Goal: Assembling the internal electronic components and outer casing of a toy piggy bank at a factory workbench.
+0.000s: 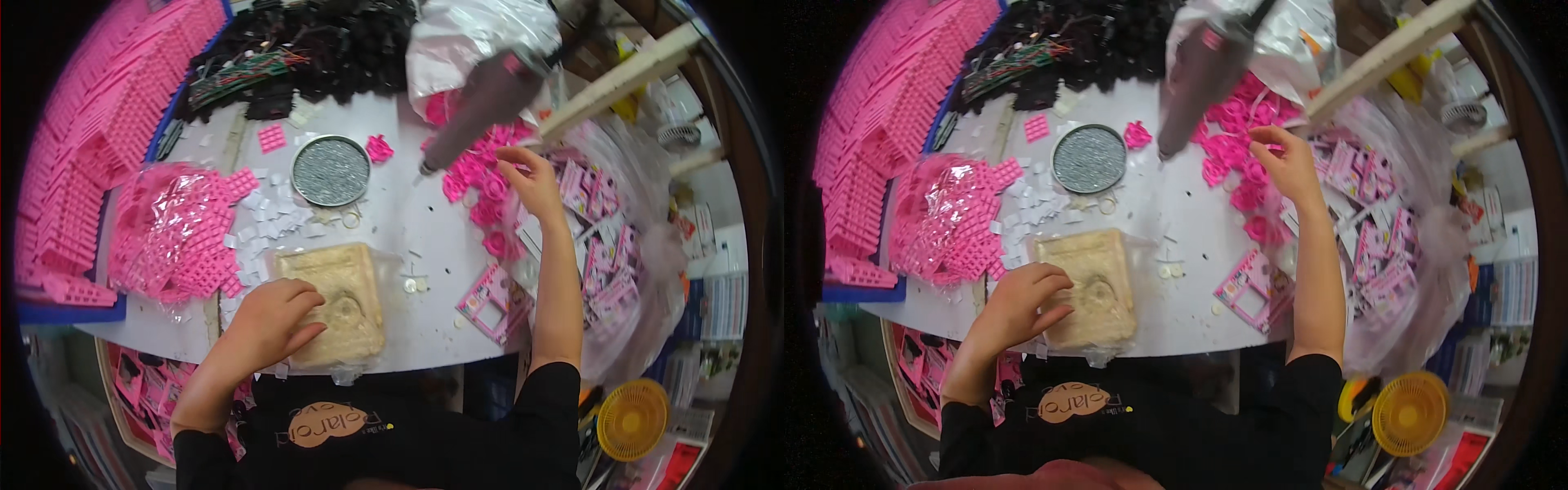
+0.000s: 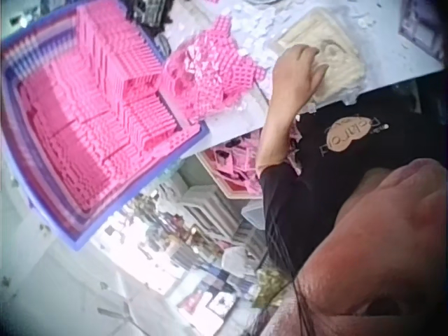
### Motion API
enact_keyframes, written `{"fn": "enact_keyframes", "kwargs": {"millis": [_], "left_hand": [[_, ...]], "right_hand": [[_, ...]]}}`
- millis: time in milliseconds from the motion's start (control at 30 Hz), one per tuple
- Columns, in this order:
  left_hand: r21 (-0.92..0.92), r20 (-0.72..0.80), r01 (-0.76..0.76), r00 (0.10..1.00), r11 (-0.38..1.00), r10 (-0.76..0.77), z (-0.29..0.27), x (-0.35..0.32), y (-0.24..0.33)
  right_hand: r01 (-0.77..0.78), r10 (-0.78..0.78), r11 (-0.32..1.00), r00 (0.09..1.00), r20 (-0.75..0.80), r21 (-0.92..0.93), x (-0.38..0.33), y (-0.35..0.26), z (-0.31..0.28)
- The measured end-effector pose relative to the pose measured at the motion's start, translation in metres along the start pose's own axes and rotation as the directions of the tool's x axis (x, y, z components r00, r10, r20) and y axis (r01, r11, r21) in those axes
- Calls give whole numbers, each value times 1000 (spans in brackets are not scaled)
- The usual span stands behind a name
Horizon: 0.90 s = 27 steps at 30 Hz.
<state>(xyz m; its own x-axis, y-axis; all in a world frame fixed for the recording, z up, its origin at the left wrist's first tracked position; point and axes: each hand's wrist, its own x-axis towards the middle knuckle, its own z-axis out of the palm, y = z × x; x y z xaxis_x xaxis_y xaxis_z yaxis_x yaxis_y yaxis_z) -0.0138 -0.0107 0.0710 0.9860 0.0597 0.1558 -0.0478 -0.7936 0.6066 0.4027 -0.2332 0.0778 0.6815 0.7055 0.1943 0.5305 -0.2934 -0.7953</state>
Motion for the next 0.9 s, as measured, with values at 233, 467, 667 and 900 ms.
{"fn": "enact_keyframes", "kwargs": {"millis": [233, 467, 667, 900], "left_hand": [[-41, 57, -99, 993, 994, 101, -4, 18, 3], [-76, 34, 0, 999, 997, 3, 0, -3, -9], [-120, 51, -15, 998, 993, 22, 9, -5, -6], [-245, -9, 1, 1000, 970, -4, 12, -7, 7]], "right_hand": [[121, -142, 734, 990, 24, -669, 138, 68, 38], [307, -102, 459, 950, 294, -834, 103, 47, 79], [380, -416, 709, 906, 84, -594, 73, 102, 50], [-165, 210, 941, 970, -126, 297, -12, 22, 20]]}}
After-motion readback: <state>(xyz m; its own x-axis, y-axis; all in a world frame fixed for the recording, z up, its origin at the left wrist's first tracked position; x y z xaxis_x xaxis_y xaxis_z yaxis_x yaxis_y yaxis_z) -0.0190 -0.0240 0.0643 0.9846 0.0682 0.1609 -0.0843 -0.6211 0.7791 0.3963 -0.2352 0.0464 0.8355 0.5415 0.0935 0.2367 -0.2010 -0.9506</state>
